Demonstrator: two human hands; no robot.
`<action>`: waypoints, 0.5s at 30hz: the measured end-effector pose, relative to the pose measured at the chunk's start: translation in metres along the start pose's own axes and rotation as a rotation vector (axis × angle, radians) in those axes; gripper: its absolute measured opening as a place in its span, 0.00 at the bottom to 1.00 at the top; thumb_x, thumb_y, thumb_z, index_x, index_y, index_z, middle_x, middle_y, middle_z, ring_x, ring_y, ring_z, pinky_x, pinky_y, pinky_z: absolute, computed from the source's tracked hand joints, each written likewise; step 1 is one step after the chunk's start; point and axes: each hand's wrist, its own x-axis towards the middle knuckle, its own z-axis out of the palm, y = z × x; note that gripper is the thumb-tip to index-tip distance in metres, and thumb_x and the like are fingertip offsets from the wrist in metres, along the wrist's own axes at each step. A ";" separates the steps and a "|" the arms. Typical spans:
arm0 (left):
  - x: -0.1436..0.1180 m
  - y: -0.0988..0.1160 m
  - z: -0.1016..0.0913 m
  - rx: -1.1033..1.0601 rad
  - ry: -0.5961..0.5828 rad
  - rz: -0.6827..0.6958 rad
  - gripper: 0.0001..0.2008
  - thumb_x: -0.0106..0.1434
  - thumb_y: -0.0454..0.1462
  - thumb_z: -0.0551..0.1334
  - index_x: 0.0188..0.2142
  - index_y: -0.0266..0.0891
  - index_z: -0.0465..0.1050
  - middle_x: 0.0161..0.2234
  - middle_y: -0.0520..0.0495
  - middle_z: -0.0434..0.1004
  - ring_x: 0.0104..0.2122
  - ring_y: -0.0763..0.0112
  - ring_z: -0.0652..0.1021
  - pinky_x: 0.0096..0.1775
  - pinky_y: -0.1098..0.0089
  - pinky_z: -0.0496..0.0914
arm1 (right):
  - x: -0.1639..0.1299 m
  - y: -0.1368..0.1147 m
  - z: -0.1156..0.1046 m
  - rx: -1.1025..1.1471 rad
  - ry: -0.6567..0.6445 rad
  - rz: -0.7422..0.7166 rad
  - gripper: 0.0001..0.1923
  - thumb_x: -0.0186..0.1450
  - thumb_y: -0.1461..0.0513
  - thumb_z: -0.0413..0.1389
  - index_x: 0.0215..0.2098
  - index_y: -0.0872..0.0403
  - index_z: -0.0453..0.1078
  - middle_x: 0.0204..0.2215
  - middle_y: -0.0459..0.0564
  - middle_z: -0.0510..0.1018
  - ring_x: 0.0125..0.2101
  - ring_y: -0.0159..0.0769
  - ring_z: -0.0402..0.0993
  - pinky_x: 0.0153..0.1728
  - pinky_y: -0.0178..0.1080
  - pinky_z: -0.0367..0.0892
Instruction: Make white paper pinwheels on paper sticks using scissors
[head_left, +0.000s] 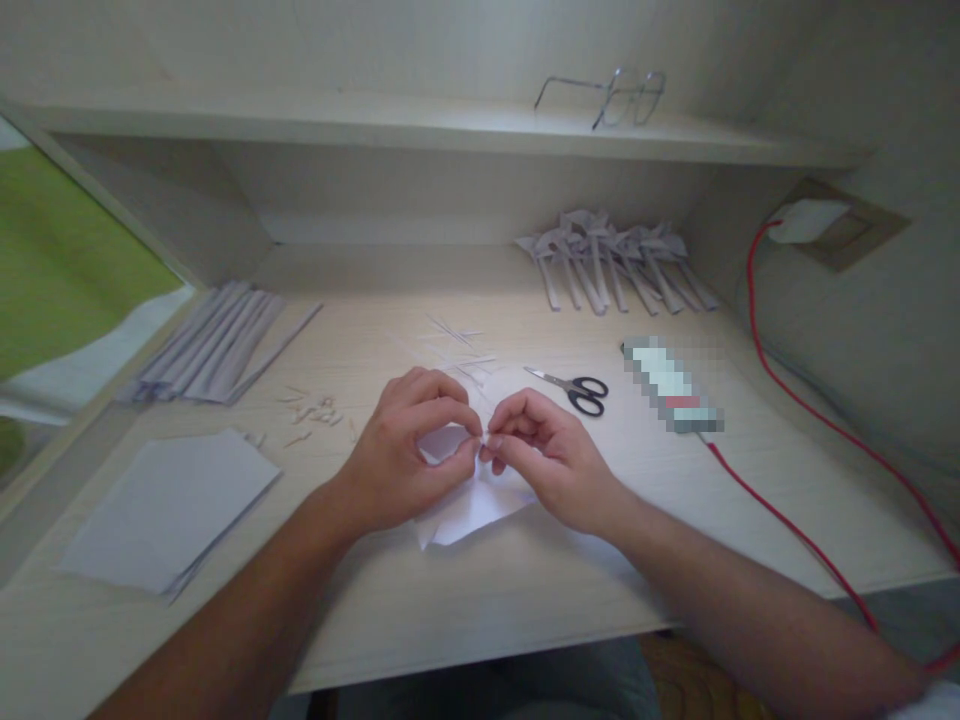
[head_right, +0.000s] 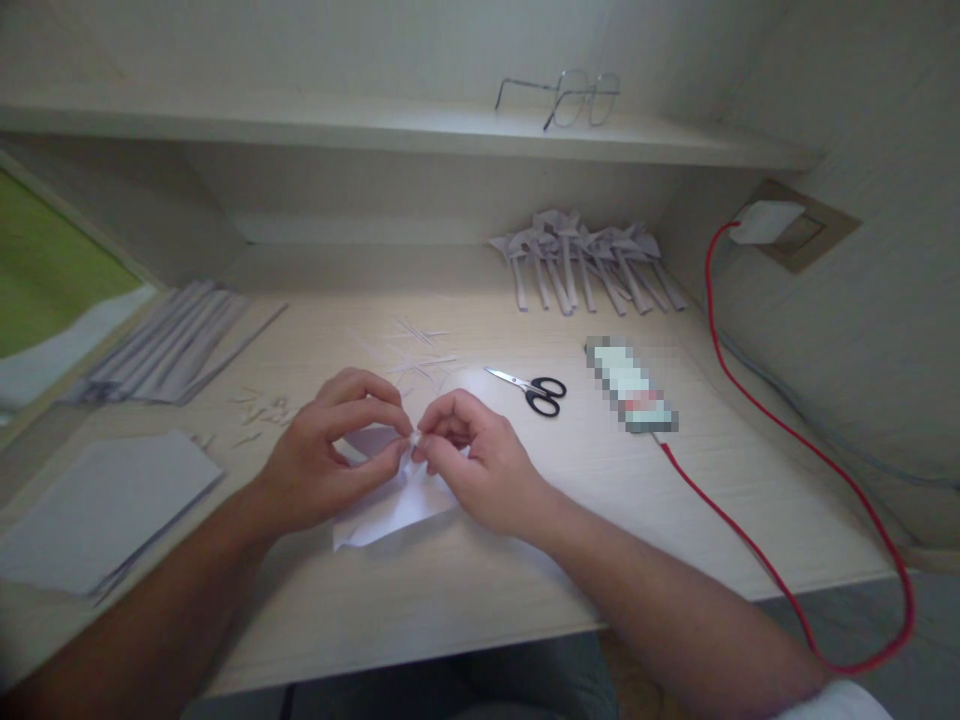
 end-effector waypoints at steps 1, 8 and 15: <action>0.000 0.000 0.000 -0.008 -0.001 -0.009 0.06 0.59 0.30 0.65 0.34 0.43 0.78 0.37 0.47 0.76 0.41 0.63 0.76 0.45 0.60 0.69 | 0.000 0.000 0.000 0.008 -0.003 -0.001 0.04 0.67 0.65 0.59 0.38 0.53 0.69 0.27 0.42 0.74 0.29 0.31 0.73 0.32 0.36 0.67; 0.002 0.001 -0.001 -0.085 -0.039 -0.057 0.06 0.60 0.30 0.65 0.33 0.43 0.78 0.37 0.47 0.76 0.41 0.63 0.76 0.45 0.61 0.70 | -0.002 -0.001 -0.001 -0.030 -0.039 -0.025 0.05 0.67 0.66 0.59 0.40 0.52 0.68 0.29 0.42 0.74 0.30 0.31 0.73 0.33 0.36 0.67; 0.001 -0.002 0.000 -0.029 0.040 -0.066 0.03 0.61 0.32 0.67 0.33 0.41 0.77 0.38 0.46 0.76 0.42 0.61 0.76 0.47 0.58 0.70 | -0.001 0.000 -0.002 -0.118 -0.016 -0.013 0.07 0.67 0.65 0.59 0.44 0.52 0.72 0.29 0.44 0.78 0.31 0.33 0.76 0.34 0.37 0.69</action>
